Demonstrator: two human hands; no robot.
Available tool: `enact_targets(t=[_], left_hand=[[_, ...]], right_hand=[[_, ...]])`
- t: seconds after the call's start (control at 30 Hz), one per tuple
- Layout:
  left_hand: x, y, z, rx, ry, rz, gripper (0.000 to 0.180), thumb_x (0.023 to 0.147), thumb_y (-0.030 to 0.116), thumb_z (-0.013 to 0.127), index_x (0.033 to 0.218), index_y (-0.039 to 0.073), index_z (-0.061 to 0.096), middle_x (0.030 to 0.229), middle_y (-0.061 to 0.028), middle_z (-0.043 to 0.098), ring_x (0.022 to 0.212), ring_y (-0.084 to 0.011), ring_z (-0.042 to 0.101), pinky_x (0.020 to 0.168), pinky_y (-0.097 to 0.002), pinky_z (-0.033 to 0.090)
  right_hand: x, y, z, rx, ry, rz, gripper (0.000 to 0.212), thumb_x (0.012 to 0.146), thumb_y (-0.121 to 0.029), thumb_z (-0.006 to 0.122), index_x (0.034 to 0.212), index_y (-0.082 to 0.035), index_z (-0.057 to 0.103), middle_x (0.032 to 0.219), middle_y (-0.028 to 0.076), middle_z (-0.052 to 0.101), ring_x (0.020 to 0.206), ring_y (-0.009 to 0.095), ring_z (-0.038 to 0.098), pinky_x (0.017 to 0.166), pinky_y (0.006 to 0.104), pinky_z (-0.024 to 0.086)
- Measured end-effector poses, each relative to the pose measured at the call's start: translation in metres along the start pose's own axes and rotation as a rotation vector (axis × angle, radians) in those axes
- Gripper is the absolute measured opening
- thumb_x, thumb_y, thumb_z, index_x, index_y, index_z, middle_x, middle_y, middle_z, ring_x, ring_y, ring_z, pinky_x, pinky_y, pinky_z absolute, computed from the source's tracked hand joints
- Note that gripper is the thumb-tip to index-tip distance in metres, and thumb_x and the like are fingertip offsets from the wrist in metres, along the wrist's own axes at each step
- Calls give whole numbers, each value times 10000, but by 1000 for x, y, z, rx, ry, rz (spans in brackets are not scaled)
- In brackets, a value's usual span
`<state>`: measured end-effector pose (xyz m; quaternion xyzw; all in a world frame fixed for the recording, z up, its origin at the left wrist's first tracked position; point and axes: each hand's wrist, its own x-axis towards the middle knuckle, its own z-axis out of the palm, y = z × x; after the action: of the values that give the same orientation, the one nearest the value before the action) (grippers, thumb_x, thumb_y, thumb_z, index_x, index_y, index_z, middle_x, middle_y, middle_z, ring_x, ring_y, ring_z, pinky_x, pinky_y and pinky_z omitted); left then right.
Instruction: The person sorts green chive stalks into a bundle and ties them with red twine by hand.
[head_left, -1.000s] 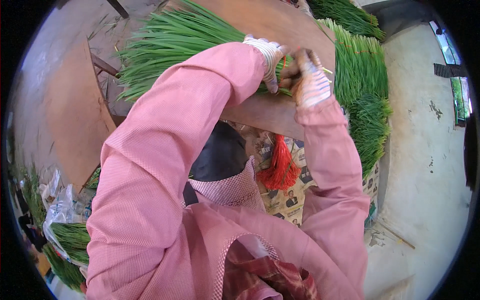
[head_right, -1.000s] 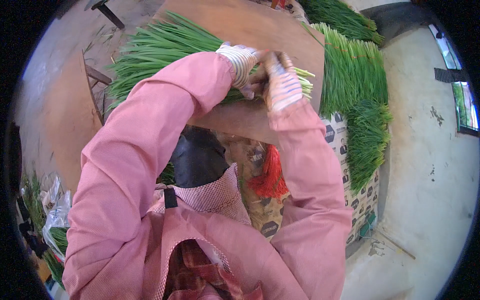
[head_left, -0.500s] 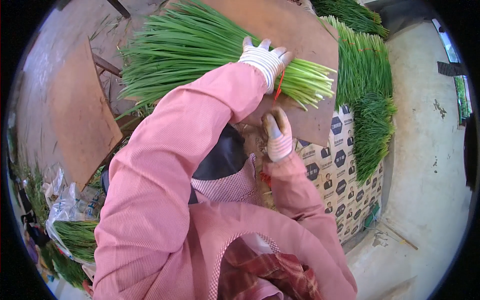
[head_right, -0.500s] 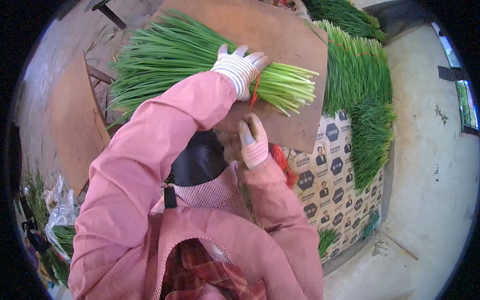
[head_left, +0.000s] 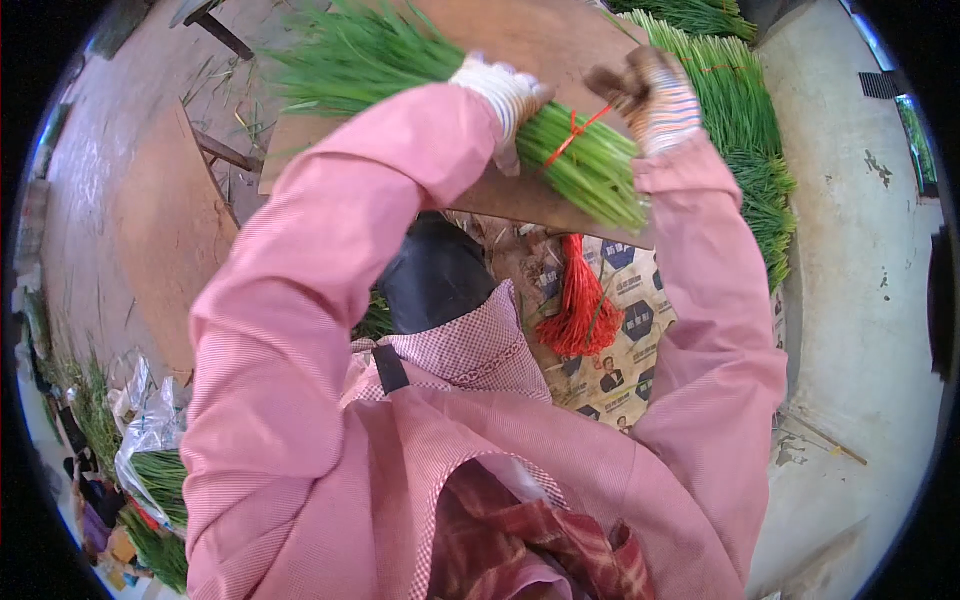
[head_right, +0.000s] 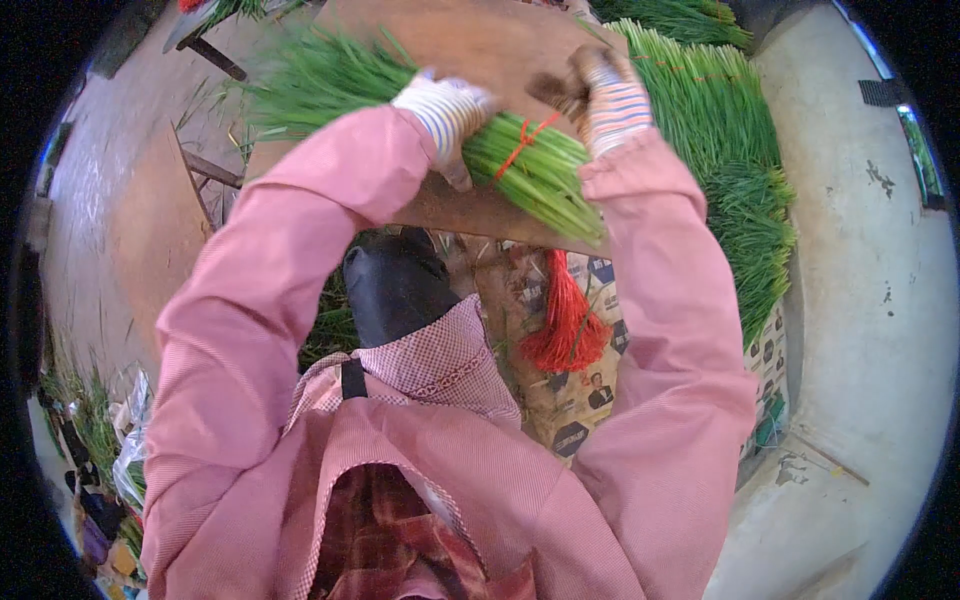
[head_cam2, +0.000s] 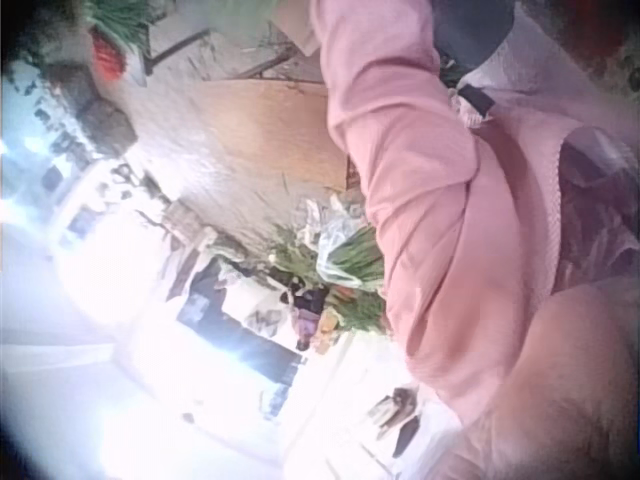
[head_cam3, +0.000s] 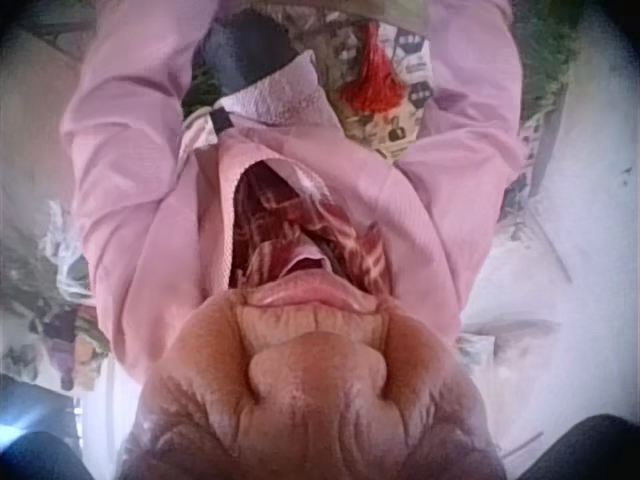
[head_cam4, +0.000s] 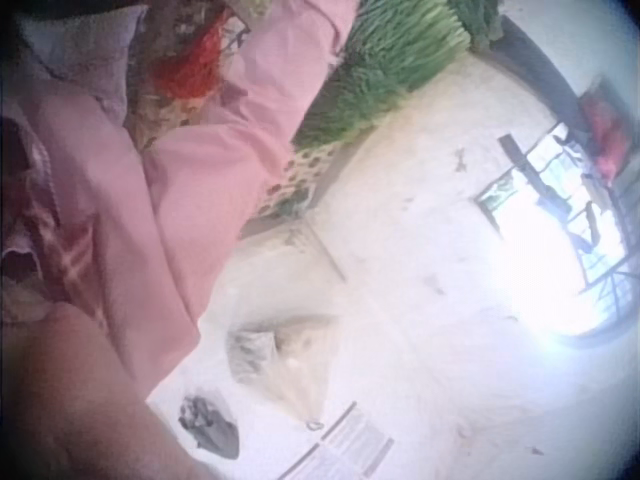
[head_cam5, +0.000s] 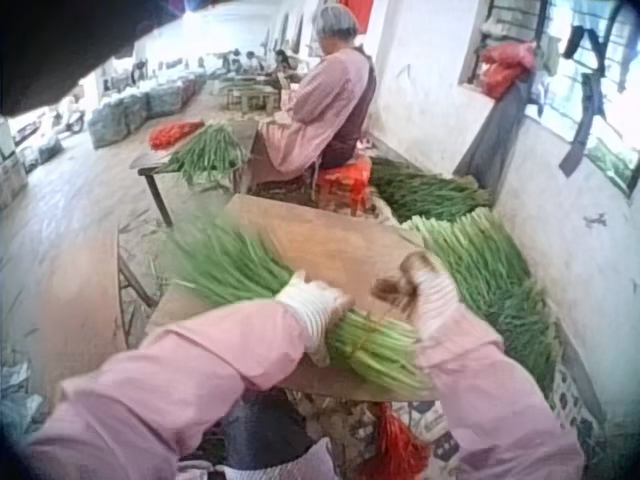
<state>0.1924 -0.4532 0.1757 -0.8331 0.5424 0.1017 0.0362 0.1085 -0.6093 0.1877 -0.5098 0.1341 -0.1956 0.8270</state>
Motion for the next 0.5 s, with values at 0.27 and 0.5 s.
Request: enact_targets(t=[0.27, 0.5], left_hand=[[9, -4, 17, -52, -1, 39, 940, 404, 340, 796, 1210, 130, 362, 1151, -70, 473, 1105, -246, 417, 959, -494, 221], [-34, 10, 34, 47, 686, -53, 658, 512, 311, 728, 1083, 123, 458, 1164, -43, 441, 1126, -226, 365, 932, -454, 256]], right_hand=[[30, 57, -26, -912, -456, 30, 590, 689, -303, 667, 1121, 10, 415, 1035, 168, 512, 986, 248, 480, 850, 300, 373], [44, 44, -7, -1534, -743, 368, 708, 571, -398, 729, 1105, -16, 465, 980, 133, 573, 904, 211, 537, 804, 293, 403]])
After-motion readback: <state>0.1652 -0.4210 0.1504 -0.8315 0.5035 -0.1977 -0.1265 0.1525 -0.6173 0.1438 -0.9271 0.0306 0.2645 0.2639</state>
